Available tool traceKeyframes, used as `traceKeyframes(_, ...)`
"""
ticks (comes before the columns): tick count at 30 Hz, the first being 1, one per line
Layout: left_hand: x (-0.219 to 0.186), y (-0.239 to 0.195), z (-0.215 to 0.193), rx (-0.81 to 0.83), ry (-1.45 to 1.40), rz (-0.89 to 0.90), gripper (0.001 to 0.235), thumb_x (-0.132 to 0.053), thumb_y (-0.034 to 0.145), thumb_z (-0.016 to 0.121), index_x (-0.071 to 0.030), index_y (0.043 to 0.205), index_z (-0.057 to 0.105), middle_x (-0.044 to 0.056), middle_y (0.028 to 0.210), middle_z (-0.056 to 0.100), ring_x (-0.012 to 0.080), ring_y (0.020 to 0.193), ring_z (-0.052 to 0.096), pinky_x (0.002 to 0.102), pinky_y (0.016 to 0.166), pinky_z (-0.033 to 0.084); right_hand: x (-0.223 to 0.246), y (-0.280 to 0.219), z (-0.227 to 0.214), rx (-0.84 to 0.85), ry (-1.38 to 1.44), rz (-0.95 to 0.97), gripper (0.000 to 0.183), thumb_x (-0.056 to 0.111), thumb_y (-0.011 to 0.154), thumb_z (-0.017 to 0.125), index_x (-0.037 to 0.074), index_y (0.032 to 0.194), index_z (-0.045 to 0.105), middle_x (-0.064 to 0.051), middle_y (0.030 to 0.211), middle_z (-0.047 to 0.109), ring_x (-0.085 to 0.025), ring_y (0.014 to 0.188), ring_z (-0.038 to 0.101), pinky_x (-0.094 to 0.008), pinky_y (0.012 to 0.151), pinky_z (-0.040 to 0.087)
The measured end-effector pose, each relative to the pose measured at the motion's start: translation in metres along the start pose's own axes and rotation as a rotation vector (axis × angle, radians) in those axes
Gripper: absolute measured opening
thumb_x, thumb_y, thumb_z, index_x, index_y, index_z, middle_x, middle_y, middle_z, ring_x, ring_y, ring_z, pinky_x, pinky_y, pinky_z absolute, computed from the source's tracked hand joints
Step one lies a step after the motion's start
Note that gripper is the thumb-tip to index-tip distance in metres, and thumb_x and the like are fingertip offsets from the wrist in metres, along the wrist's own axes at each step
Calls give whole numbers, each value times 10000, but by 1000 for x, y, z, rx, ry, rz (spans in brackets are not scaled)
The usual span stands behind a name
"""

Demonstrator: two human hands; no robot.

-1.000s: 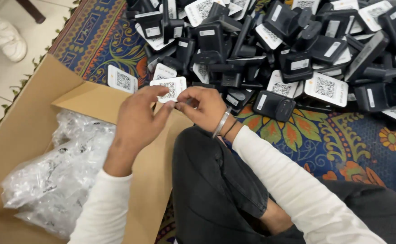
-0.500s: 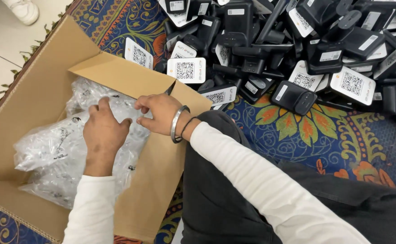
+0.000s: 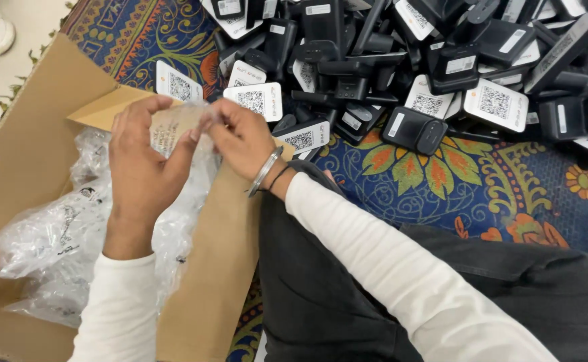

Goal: The person packages small electronic devices with QR codes into plastic bags and places them in a cardboard box.

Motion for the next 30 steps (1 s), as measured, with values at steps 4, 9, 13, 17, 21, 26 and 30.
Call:
traceKeyframes(4, -18, 29, 48, -55, 17, 161, 369, -104, 810, 777, 81, 1110, 666, 193, 1015, 687, 361, 903, 656, 429, 775, 530, 14, 2, -79, -130, 289, 60, 105, 82, 946, 546, 72, 963, 650, 16, 808, 686, -54, 611, 569, -223, 523, 452)
traceKeyframes(9, -46, 47, 168, 278, -672, -378, 137, -147, 1023, 729, -11, 1018, 734, 112, 810, 694, 176, 643, 587, 315, 626, 446, -7, -35, -209, -372, 199, -111, 138, 60, 1008, 568, 29, 971, 697, 16, 868, 687, -34, 736, 568, -193, 661, 459)
traceKeyframes(13, -119, 65, 246, 350, -830, -269, 160, -158, 1068, 663, -32, 1018, 748, 92, 790, 699, 180, 661, 626, 311, 637, 476, 15, -92, -285, -575, 76, -95, 170, 138, 1069, 640, 16, 970, 705, 26, 854, 651, -19, 725, 517, -189, 642, 416)
traceKeyframes(17, -197, 75, 273, 2, -502, 54, 224, -223, 905, 763, -24, 995, 709, 121, 881, 700, 279, 780, 666, 377, 687, 503, 26, -152, -344, -743, -74, 71, 184, 197, 1029, 687, 20, 989, 719, 15, 785, 655, -42, 601, 542, -214, 507, 439)
traceKeyframes(21, -251, 73, 299, 663, -532, -389, 388, -413, 912, 742, -72, 1095, 720, 156, 925, 719, 308, 890, 712, 405, 861, 542, 5, -196, -391, -874, -73, 118, 185, 173, 1001, 643, 33, 1086, 730, -3, 890, 716, -68, 666, 658, -234, 529, 567)
traceKeyframes(26, -248, 20, 402, 329, -682, -197, 612, -358, 931, 791, 21, 1335, 531, 222, 1280, 602, 391, 1189, 588, 435, 1004, 465, -15, -228, -411, -917, 143, 100, 192, 116, 983, 611, 33, 1122, 714, -32, 964, 711, -115, 760, 680, -286, 590, 609)
traceKeyframes(30, -218, 11, 451, 588, -1238, -677, 700, -404, 963, 675, -35, 1475, 371, 121, 1304, 656, 291, 1225, 631, 371, 1004, 484, -57, -254, -431, -869, 544, 12, 180, 96, 987, 559, 24, 1083, 694, -53, 939, 664, -189, 804, 660, -355, 671, 586)
Point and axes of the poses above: each hand's wrist, its own y-axis towards the middle knuckle, its own z-axis out of the palm, x = y × z, the point moved 2 cm from there along y, towards the middle knuckle
